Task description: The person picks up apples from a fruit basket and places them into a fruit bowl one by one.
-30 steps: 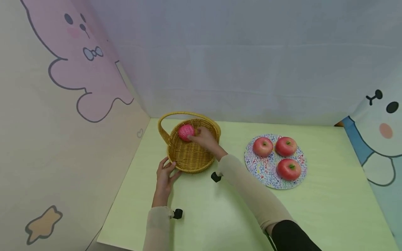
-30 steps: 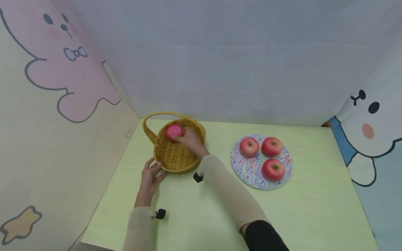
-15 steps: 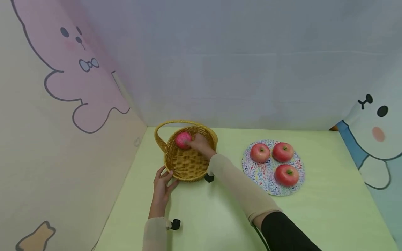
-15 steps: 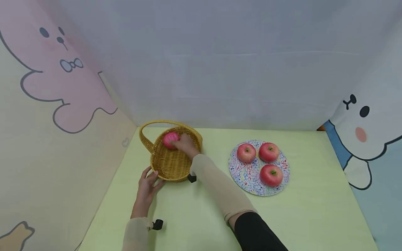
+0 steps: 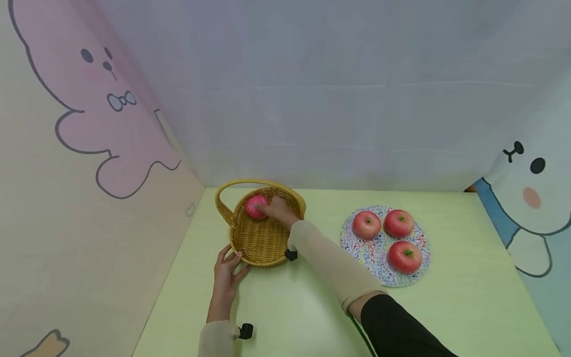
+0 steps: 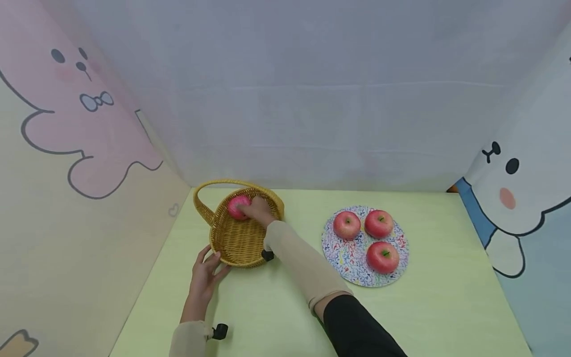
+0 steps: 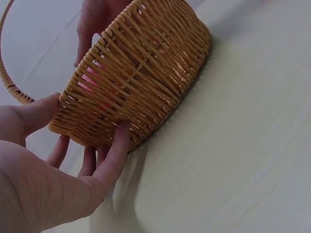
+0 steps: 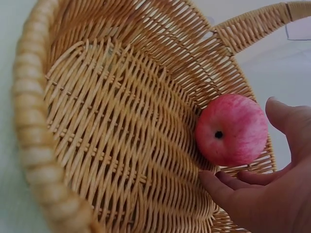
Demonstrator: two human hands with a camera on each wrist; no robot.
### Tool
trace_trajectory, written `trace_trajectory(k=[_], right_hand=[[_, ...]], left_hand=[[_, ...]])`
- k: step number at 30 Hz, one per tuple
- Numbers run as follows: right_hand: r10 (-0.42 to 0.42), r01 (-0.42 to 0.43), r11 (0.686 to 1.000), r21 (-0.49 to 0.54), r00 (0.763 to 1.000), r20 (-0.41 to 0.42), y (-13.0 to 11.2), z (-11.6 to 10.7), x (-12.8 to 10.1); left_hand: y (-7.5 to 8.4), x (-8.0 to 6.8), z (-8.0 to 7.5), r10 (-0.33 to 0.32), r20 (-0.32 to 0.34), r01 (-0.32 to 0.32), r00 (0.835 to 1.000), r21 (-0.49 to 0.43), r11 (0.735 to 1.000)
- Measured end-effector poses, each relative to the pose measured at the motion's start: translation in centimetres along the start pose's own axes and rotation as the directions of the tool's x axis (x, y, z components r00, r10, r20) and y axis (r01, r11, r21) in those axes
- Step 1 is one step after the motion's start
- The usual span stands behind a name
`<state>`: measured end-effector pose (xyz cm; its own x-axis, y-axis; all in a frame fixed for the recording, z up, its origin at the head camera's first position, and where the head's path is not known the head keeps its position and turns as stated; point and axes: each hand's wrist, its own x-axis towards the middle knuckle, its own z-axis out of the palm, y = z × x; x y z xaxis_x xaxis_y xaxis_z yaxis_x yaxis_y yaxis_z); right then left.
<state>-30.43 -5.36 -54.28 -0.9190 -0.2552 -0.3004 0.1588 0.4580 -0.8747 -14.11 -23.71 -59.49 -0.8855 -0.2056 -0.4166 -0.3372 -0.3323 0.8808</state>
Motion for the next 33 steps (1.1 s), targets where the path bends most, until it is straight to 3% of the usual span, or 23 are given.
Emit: trace_trajectory(k=[9, 18, 33], right_hand=[[0.026, -0.028, 0.995, -0.095, 0.999, -0.026, -0.6, 1.8, 0.2], [-0.003, -0.012, 0.986, -0.164, 0.996, -0.093, -1.1, 2.7, 0.9], [-0.037, 0.019, 0.98, -0.198, 0.995, -0.09, -0.7, 3.2, 1.8]], left_hand=[[-0.2, -0.3, -0.5, -0.011, -0.001, 0.011, 1.0, 0.005, 1.0], [-0.1, 0.2, -0.2, 0.003, -0.007, -0.003, 1.0, -0.011, 1.0], [-0.2, 0.2, -0.1, 0.001, -0.015, -0.001, 1.0, -0.022, 1.0]])
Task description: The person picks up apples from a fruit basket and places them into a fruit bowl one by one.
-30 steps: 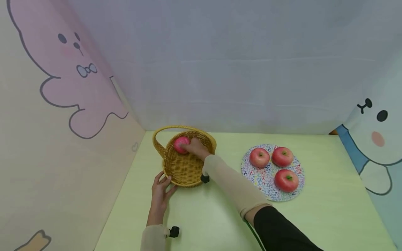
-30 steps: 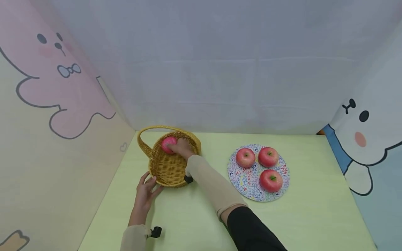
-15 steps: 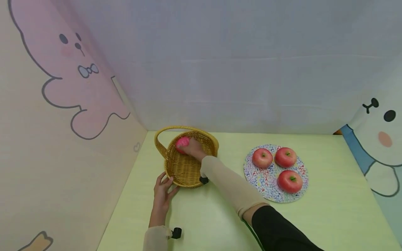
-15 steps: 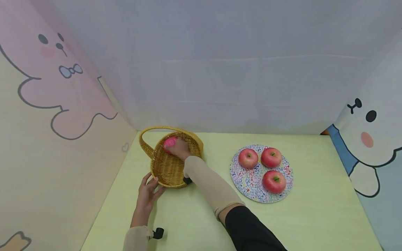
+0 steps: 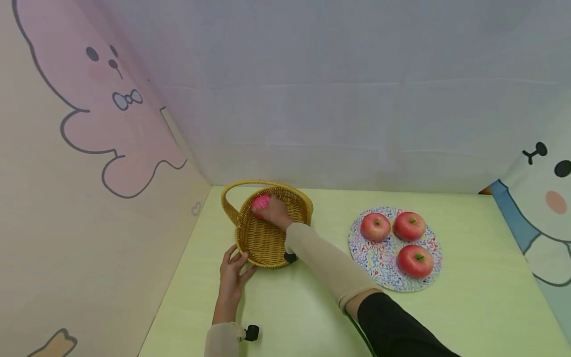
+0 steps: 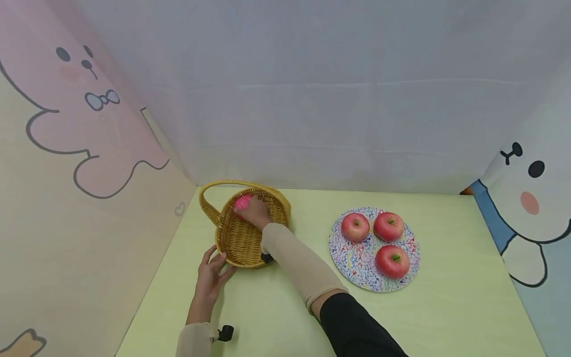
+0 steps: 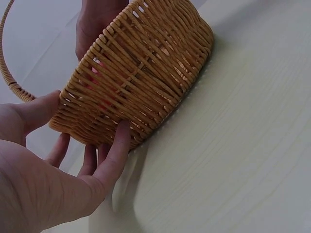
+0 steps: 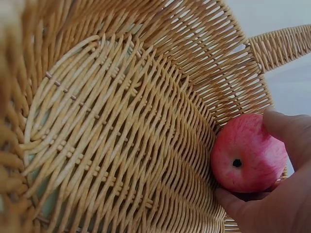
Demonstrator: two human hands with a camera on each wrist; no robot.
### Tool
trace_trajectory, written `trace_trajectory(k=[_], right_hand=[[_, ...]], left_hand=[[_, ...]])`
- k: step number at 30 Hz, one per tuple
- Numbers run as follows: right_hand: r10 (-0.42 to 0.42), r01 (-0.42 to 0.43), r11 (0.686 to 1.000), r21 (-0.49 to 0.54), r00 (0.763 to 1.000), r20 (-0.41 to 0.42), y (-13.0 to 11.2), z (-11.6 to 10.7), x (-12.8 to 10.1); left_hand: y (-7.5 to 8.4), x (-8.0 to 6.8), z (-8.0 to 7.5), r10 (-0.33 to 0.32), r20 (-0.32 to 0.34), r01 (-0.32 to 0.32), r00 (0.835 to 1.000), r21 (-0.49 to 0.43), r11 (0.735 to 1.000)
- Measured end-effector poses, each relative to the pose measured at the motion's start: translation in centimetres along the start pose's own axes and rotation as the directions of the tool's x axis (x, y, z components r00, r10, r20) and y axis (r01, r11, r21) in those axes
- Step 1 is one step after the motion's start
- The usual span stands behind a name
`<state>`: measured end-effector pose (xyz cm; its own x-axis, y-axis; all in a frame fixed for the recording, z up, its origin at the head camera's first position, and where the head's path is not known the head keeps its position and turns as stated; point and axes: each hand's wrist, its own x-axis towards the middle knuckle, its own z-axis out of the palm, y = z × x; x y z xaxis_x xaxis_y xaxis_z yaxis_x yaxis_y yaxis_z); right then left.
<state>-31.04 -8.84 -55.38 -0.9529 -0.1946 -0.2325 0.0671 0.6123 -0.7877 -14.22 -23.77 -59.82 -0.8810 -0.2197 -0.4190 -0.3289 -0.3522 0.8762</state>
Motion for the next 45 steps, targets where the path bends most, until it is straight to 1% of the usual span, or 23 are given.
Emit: trace_trajectory(k=[5, 9, 17, 20, 24, 30, 34, 38, 41, 45], right_hand=[[-0.02, 0.02, 0.999, -0.026, 1.0, -0.021, 0.2, 0.2, -0.3], [-0.031, 0.03, 0.999, -0.013, 0.999, -0.024, 0.2, 0.4, -0.5], [-0.051, 0.051, 0.999, 0.0, 0.998, -0.028, 0.1, 0.0, -0.9], [-0.072, 0.072, 0.997, 0.03, 0.997, -0.025, -0.1, -0.4, -1.4], [-0.098, 0.099, 0.993, 0.07, 0.995, -0.006, -0.4, -0.9, -2.2], [-0.15, 0.15, 0.985, 0.086, 0.989, -0.007, -1.1, -1.6, -3.2], [-0.198, 0.198, 0.971, 0.133, 0.98, -0.011, -1.5, -2.5, -4.0], [-0.235, 0.236, 0.952, 0.197, 0.972, -0.029, -1.7, -3.6, -4.9], [-0.245, 0.246, 0.95, 0.193, 0.969, -0.026, -1.7, -4.2, -5.4], [-0.259, 0.256, 0.954, 0.155, 0.966, 0.001, -1.4, -4.5, -6.2]], left_hand=[[-0.1, -0.4, 0.0, -0.004, 0.008, 0.004, 1.0, 0.005, 1.0], [0.0, -0.6, -0.1, -0.002, 0.003, 0.002, 1.0, 0.008, 1.0], [-0.1, -0.4, 0.0, 0.012, -0.001, -0.012, 1.0, 0.001, 1.0], [-0.3, -0.4, 0.0, 0.012, 0.004, -0.012, 1.0, 0.009, 1.0], [-0.3, -0.6, -0.2, 0.001, -0.011, -0.001, 1.0, 0.003, 1.0], [0.0, -0.7, -0.5, 0.009, -0.005, -0.009, 1.0, 0.016, 1.0], [0.1, -0.7, -0.5, 0.0, -0.003, 0.0, 1.0, 0.009, 1.0], [0.3, -0.4, -0.1, 0.013, 0.011, -0.013, 1.0, 0.002, 1.0], [0.4, -0.3, 0.1, 0.015, 0.011, -0.015, 1.0, -0.006, 1.0], [0.3, -0.2, 0.2, 0.003, 0.013, -0.003, 1.0, -0.015, 1.0]])
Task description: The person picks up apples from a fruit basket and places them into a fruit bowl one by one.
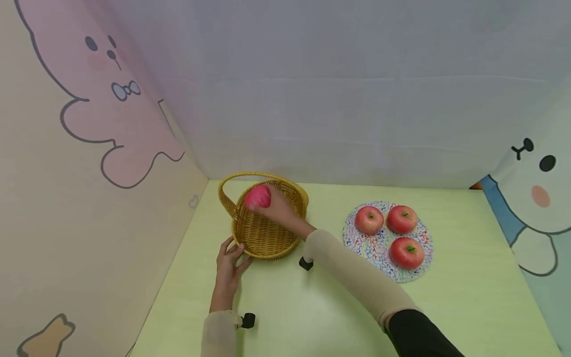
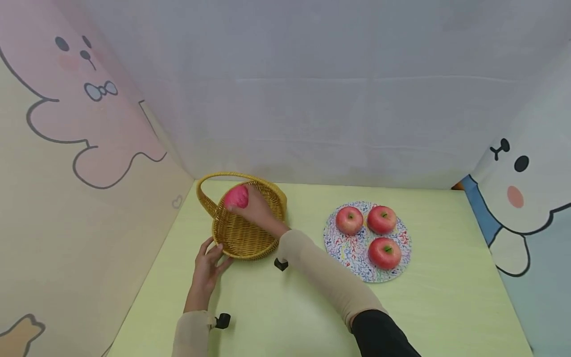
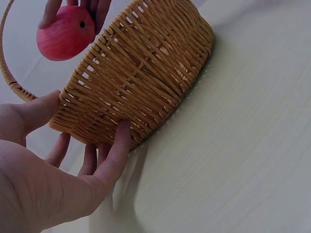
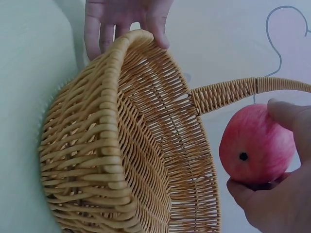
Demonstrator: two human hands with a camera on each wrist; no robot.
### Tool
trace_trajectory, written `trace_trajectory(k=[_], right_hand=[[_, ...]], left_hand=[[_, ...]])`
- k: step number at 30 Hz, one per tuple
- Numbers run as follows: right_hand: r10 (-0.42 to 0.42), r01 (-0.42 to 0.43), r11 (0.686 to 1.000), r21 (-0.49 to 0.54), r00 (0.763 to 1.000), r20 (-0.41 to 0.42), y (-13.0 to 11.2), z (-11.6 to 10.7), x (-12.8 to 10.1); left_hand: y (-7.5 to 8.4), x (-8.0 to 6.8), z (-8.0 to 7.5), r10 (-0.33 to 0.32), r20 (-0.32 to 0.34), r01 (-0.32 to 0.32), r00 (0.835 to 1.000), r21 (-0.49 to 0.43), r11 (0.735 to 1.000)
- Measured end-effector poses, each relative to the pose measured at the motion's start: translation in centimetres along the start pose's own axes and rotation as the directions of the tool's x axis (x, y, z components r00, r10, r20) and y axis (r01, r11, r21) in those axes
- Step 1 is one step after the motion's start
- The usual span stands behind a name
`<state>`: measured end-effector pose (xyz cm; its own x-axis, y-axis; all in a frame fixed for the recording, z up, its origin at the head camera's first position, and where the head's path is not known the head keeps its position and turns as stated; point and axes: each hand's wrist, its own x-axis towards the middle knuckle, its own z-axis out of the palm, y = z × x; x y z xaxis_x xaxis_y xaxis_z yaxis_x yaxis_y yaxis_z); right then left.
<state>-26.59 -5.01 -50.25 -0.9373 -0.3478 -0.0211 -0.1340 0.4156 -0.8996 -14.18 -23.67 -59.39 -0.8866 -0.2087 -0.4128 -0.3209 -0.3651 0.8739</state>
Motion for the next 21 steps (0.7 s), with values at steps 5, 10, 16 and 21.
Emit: trace_trajectory(k=[5, 10, 16, 21], right_hand=[[-0.048, 0.047, 0.998, 0.033, 0.997, 0.057, -0.1, -0.6, -1.0], [-0.119, 0.112, 0.991, 0.074, 0.987, 0.104, 0.7, -1.0, -1.7], [-0.141, 0.114, 0.976, 0.188, 0.98, 0.139, 1.5, -1.5, -2.9], [-0.167, 0.121, 0.95, 0.288, 0.976, 0.142, 2.2, -1.7, -4.1]], left_hand=[[-0.2, 0.2, -0.2, -0.005, -0.001, 0.005, 1.0, -0.005, 1.0], [-0.2, 0.0, -0.2, -0.007, -0.002, 0.007, 1.0, 0.002, 1.0], [-0.1, 0.0, 0.1, -0.017, -0.004, 0.017, 1.0, -0.006, 1.0], [-0.1, 0.0, 0.1, -0.015, -0.01, 0.015, 1.0, -0.008, 1.0]])
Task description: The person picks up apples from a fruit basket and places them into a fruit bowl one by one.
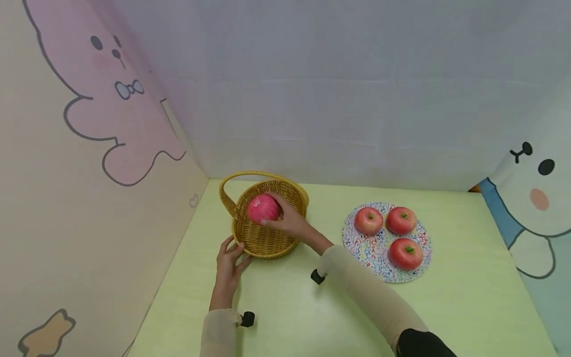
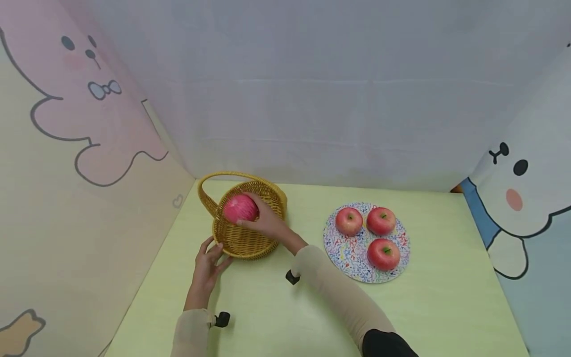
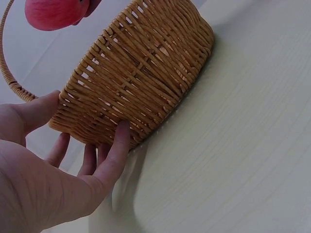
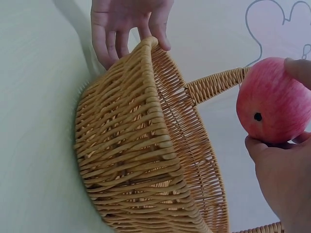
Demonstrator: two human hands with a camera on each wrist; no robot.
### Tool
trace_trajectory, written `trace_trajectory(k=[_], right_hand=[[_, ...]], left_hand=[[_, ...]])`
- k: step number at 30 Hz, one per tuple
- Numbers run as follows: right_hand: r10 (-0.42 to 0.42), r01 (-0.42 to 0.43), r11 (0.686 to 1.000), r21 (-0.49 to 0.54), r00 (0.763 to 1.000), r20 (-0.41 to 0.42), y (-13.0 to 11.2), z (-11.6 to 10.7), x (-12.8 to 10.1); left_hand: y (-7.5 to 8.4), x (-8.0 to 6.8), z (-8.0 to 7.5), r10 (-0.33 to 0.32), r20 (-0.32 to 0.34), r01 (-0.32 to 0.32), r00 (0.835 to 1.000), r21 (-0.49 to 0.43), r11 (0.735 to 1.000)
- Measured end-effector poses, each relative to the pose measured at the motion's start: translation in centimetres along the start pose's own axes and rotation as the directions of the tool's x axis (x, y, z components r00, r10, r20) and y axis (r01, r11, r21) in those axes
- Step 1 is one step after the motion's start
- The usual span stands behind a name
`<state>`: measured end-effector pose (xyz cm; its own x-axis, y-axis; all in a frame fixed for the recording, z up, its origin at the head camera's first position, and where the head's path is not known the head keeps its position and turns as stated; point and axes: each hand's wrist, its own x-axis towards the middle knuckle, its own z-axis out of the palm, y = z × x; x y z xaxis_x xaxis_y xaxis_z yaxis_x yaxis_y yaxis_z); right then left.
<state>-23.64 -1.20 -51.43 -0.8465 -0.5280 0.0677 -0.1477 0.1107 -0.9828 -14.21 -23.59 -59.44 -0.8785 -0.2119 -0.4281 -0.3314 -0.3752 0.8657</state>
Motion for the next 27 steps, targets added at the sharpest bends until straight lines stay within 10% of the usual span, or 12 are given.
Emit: trace_trajectory(k=[9, 27], right_hand=[[0.011, -0.006, 0.991, 0.131, 0.999, -0.036, 0.0, -0.4, -3.5], [-0.095, 0.113, 0.992, 0.052, 0.957, -0.276, -0.1, -2.4, -10.3]], left_hand=[[-0.1, -0.1, -0.2, 0.012, 0.0, -0.012, 1.0, 0.011, 1.0], [0.1, -0.2, 0.0, 0.038, 0.02, -0.039, 0.999, 0.008, 0.999]])
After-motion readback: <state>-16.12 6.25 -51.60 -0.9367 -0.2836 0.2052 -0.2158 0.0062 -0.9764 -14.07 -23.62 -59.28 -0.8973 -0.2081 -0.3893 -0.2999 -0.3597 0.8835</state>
